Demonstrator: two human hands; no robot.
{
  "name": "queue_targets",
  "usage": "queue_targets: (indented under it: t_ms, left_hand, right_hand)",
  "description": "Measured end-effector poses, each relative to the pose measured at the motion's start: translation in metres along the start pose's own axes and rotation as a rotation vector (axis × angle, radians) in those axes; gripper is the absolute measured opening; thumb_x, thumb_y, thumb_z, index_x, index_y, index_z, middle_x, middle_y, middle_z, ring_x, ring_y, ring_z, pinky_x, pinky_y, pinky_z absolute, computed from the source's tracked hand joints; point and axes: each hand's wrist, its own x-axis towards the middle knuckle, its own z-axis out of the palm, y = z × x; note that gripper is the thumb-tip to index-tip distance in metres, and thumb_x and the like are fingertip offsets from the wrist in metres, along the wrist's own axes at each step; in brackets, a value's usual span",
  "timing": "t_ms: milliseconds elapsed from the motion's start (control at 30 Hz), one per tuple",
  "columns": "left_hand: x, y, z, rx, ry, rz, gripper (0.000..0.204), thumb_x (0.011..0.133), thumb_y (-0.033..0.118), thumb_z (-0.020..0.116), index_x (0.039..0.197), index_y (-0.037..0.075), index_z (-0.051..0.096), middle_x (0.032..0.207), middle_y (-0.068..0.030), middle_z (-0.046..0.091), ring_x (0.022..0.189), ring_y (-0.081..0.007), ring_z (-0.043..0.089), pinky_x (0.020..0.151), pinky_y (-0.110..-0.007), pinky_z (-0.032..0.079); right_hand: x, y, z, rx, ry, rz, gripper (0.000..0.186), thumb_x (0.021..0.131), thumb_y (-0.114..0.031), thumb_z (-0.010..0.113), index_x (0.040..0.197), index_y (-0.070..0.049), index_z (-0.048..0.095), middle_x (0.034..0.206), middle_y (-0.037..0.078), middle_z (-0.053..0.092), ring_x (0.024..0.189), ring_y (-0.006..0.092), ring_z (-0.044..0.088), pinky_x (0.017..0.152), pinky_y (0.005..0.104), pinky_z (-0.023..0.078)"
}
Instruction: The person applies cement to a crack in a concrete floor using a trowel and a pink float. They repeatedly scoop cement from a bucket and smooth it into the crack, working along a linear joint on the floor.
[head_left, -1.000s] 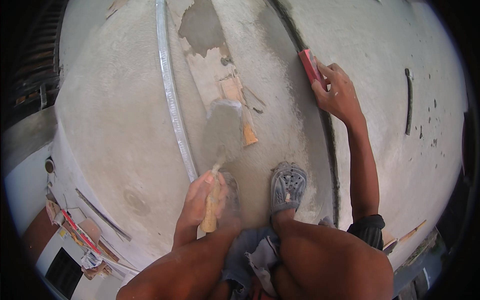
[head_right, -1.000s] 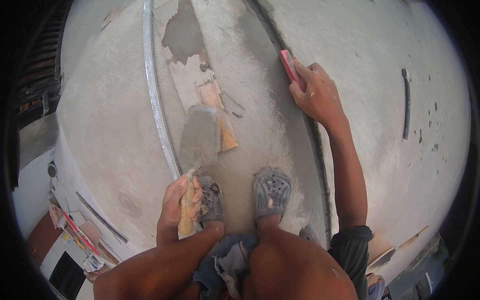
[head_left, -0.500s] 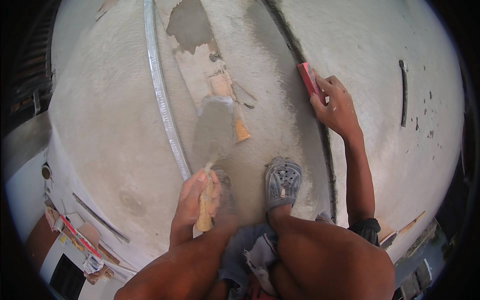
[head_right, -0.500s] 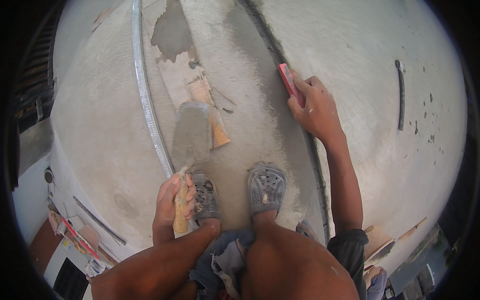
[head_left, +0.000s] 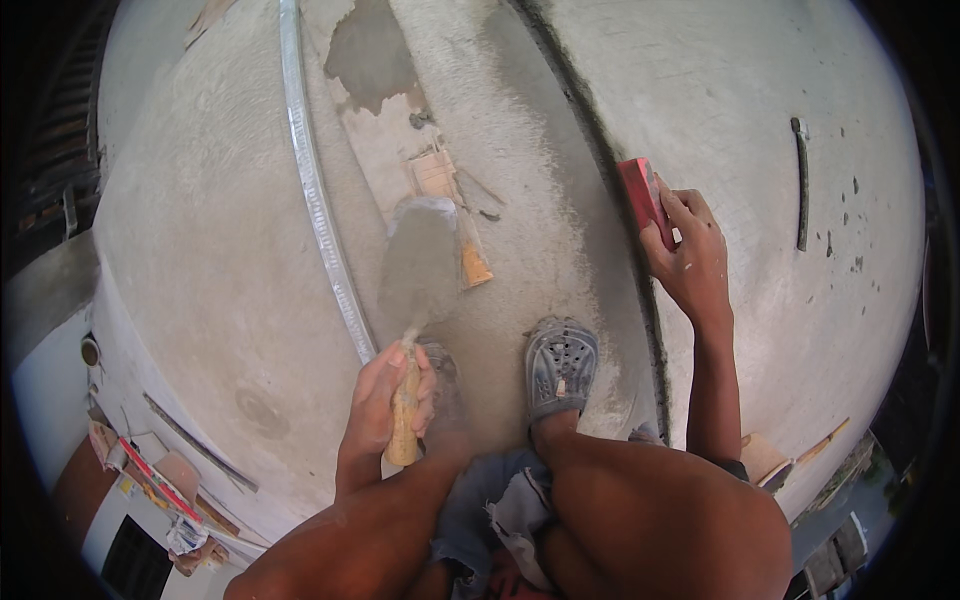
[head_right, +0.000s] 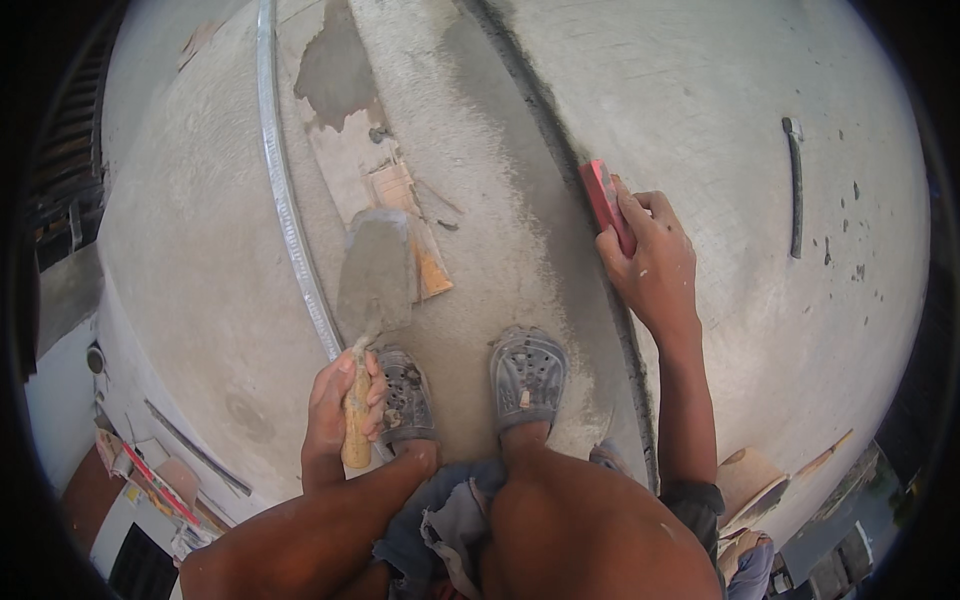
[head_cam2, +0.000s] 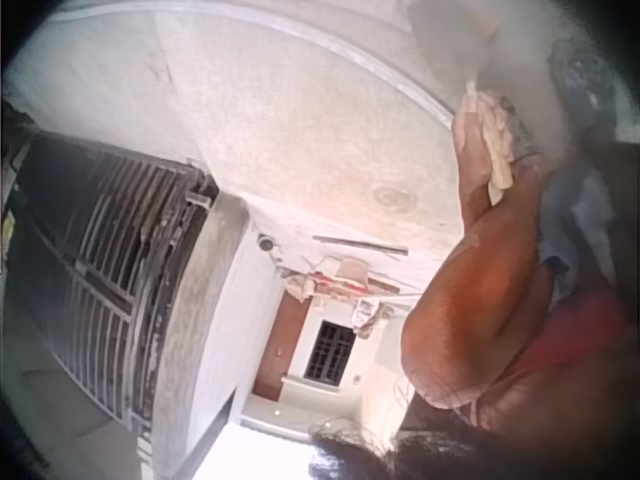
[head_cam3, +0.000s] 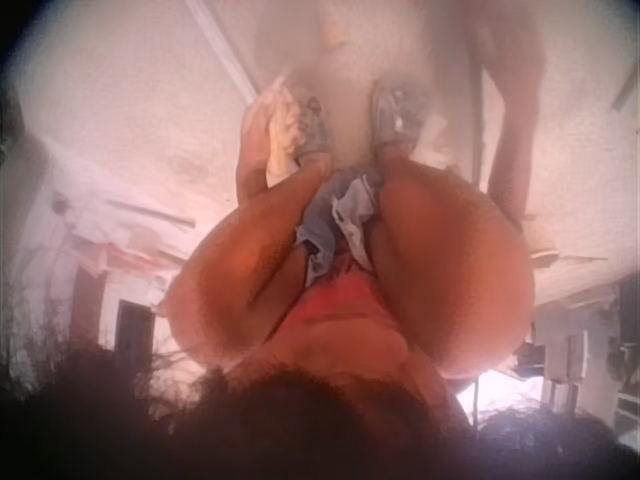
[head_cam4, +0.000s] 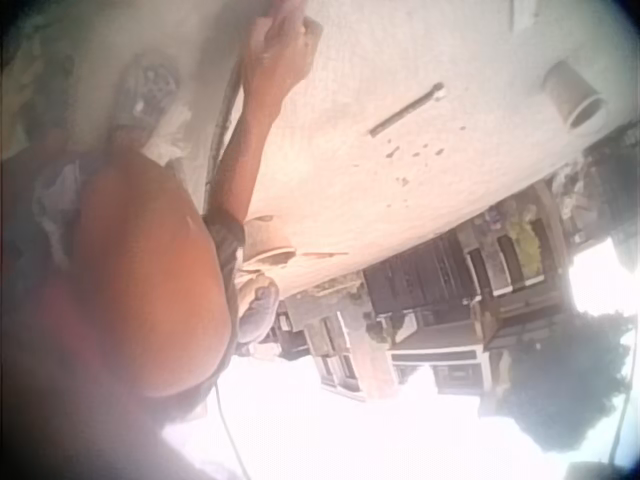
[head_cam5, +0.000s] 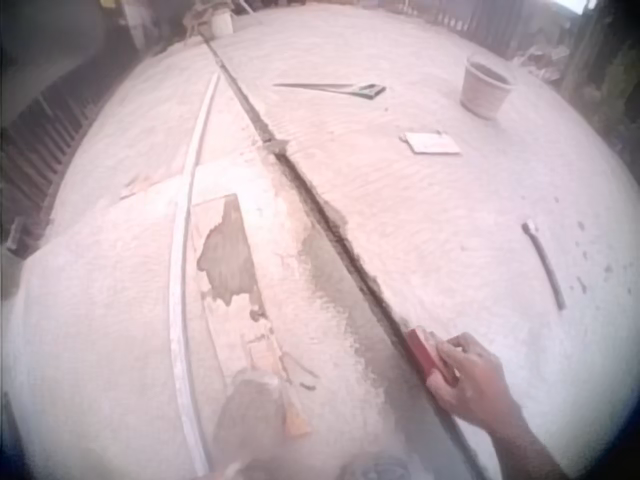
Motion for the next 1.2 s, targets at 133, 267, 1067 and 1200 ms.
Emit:
queue_targets:
  t_ms: [133,267,1067,1200]
  left_hand:
    - [-0.002,0.001,0.000,0.012,0.001,0.018,0.038,0.115,0.039,0.042,0.114,0.002,0.053,0.082,-0.0073,0.053,0.052,-0.0138,0.053,0.047,-0.028,0.047]
    - [-0.004,0.004,0.003,0.036,-0.002,0.022,0.039,0.115,0.039,0.042,0.114,0.002,0.053,0.082,-0.0072,0.053,0.051,-0.0135,0.053,0.047,-0.028,0.047]
    - [-0.006,0.001,0.000,0.008,0.018,0.011,0.038,0.115,0.038,0.042,0.113,0.002,0.053,0.082,-0.0074,0.054,0.051,-0.0137,0.053,0.047,-0.029,0.048]
    - [-0.002,-0.006,-0.006,-0.008,0.008,0.023,0.036,0.115,0.036,0.042,0.113,0.002,0.053,0.082,-0.0074,0.054,0.051,-0.0138,0.052,0.047,-0.029,0.048]
  right_hand:
    - [0.021,-0.008,0.019,-0.031,0.034,-0.082,0.054,0.089,-0.019,0.067,0.142,-0.011,0.069,0.114,0.016,0.069,0.096,0.0321,0.071,0.084,0.0441,0.057]
    - [0.037,-0.007,0.035,-0.044,0.044,-0.122,0.055,0.089,-0.018,0.067,0.143,-0.012,0.068,0.117,0.016,0.069,0.101,0.0343,0.071,0.087,0.0453,0.057]
    - [0.024,-0.006,0.011,-0.039,-0.118,0.020,0.054,0.087,-0.018,0.069,0.141,-0.012,0.070,0.117,0.015,0.070,0.099,0.0322,0.072,0.086,0.0450,0.058]
    - [0.057,-0.011,0.029,0.021,0.059,-0.071,0.055,0.087,-0.019,0.070,0.142,-0.013,0.069,0.116,0.015,0.069,0.098,0.0326,0.072,0.085,0.0446,0.058]
